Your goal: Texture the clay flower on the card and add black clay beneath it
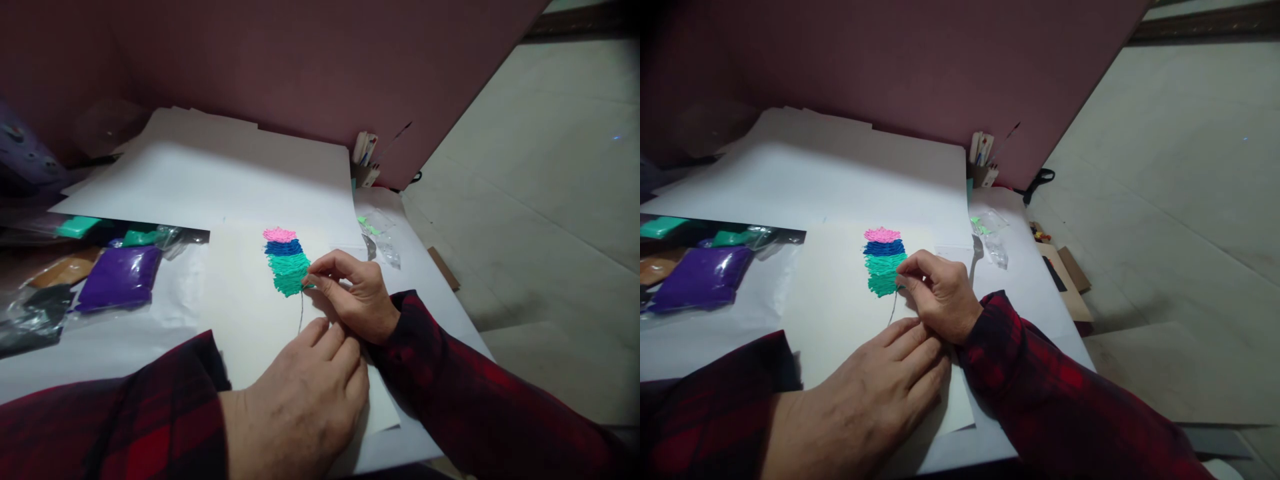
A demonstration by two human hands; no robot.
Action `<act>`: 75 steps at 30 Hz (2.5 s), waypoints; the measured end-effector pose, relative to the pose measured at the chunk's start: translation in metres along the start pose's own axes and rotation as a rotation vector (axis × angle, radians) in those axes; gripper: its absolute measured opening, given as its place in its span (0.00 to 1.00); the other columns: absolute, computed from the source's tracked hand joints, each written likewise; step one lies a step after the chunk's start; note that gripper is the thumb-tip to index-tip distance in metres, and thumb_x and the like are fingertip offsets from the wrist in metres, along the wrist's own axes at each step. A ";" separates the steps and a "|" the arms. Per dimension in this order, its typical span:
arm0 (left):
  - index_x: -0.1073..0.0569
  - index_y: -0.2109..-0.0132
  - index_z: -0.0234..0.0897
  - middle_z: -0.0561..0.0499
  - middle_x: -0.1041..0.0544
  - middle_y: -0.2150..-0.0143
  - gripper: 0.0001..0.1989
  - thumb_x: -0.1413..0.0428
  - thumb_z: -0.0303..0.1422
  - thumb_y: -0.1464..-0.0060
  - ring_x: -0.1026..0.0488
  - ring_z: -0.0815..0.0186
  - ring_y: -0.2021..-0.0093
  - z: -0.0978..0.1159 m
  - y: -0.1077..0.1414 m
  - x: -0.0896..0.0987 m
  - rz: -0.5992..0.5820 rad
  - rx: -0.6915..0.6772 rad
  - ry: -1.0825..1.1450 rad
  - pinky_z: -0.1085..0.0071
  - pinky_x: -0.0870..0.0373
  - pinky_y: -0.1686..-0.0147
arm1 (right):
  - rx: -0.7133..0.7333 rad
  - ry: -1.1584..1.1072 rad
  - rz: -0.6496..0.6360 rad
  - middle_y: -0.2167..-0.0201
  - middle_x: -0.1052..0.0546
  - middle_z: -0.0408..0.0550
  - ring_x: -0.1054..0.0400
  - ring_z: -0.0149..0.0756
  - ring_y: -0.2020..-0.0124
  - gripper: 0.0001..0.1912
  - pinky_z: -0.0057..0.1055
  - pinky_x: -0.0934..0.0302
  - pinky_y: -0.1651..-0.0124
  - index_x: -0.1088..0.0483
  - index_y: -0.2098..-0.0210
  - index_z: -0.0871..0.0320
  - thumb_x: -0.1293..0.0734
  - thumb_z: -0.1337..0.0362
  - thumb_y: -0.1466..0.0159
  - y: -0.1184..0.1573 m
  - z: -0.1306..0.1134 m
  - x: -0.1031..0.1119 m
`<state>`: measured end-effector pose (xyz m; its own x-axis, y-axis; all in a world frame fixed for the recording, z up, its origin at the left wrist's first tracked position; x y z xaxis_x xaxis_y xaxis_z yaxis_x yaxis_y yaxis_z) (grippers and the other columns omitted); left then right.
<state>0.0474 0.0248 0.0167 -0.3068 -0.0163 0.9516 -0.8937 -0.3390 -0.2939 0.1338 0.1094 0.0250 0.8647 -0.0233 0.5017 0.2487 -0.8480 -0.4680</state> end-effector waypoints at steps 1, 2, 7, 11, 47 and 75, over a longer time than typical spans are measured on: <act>0.29 0.49 0.27 0.38 0.26 0.50 0.15 0.54 0.28 0.39 0.31 0.49 0.52 0.000 0.000 0.000 0.004 -0.001 -0.001 0.54 0.31 0.56 | 0.001 -0.003 0.006 0.72 0.24 0.43 0.31 0.28 0.72 0.02 0.27 0.35 0.68 0.28 0.66 0.59 0.32 0.70 0.40 0.000 0.000 0.000; 0.29 0.49 0.27 0.38 0.27 0.50 0.15 0.54 0.28 0.39 0.31 0.49 0.52 0.000 0.000 0.000 0.005 -0.002 -0.003 0.54 0.31 0.56 | 0.000 -0.006 0.014 0.72 0.24 0.43 0.31 0.28 0.72 0.02 0.27 0.35 0.67 0.29 0.66 0.60 0.32 0.70 0.40 0.000 0.000 0.001; 0.30 0.48 0.27 0.38 0.27 0.49 0.16 0.54 0.28 0.39 0.31 0.49 0.51 0.001 0.000 0.000 -0.007 0.003 -0.006 0.54 0.31 0.56 | 0.001 -0.006 0.025 0.72 0.24 0.44 0.30 0.28 0.72 0.01 0.27 0.34 0.68 0.28 0.66 0.60 0.32 0.71 0.40 0.000 -0.001 0.001; 0.30 0.48 0.27 0.38 0.26 0.50 0.16 0.56 0.27 0.38 0.31 0.49 0.51 0.000 -0.001 0.000 0.003 0.005 -0.010 0.53 0.31 0.57 | 0.002 0.002 0.000 0.72 0.24 0.44 0.30 0.29 0.71 0.02 0.28 0.34 0.67 0.28 0.66 0.60 0.32 0.70 0.40 0.000 -0.001 0.000; 0.30 0.48 0.26 0.38 0.26 0.51 0.17 0.55 0.28 0.39 0.30 0.49 0.52 0.001 -0.001 0.001 0.008 -0.006 0.009 0.54 0.30 0.58 | -0.001 0.011 -0.005 0.72 0.24 0.44 0.29 0.30 0.71 0.02 0.28 0.34 0.67 0.29 0.66 0.60 0.33 0.70 0.39 0.001 -0.002 0.000; 0.29 0.49 0.28 0.40 0.26 0.52 0.15 0.53 0.29 0.40 0.31 0.52 0.56 0.000 -0.002 0.002 -0.030 0.006 -0.007 0.55 0.32 0.59 | 0.000 0.004 0.053 0.71 0.24 0.43 0.31 0.29 0.71 0.01 0.28 0.34 0.68 0.29 0.67 0.58 0.33 0.69 0.39 -0.001 0.000 0.002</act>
<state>0.0483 0.0254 0.0189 -0.2778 -0.0128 0.9605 -0.9004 -0.3451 -0.2650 0.1354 0.1101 0.0266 0.8748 -0.0705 0.4793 0.2027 -0.8454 -0.4942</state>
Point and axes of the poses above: each hand's wrist, its own y-axis away from the middle knuckle, its own x-axis out of the back of the hand, z = x × y, the point moved 5 cm from there along -y, towards the middle knuckle
